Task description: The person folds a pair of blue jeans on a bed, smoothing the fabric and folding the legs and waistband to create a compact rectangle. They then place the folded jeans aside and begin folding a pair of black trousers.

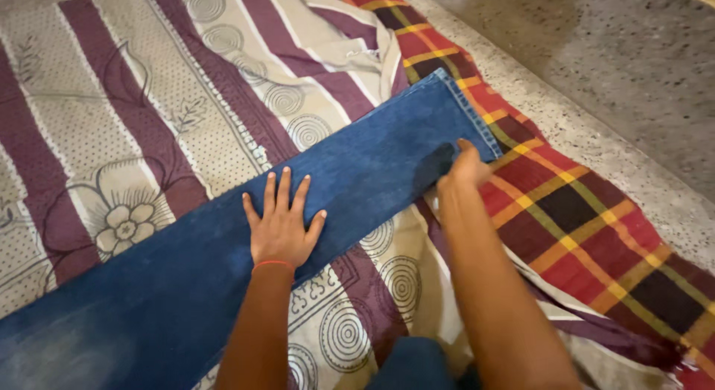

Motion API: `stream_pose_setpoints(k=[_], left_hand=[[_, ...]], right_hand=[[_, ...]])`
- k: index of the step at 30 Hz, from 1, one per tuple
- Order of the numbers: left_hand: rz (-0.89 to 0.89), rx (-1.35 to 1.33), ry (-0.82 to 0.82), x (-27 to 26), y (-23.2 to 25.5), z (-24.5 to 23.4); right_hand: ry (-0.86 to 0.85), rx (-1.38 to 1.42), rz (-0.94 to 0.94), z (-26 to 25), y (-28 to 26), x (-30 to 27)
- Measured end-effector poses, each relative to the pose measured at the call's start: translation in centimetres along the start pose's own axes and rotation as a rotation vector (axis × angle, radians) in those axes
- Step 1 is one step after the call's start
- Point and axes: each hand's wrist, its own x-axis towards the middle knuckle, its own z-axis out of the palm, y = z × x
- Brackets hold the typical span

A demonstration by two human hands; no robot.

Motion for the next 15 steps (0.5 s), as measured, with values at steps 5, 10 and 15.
stream_pose_setpoints(k=[5,10,15], left_hand=[[0.009,0.001,0.003,0.1,0.1,-0.3],[0.001,-0.001,-0.023,0.3,-0.1,0.0],[-0.007,0.004,-0.041,0.2,0.1,-0.2]], right_hand=[[-0.193,0.199,0.189,0.2,-0.7,-1.6],[-0.432,0.045,0.37,-0.7,-2.7,0.0],[-0.32,-0.222,-0.115,0.9,-2.9,0.0]])
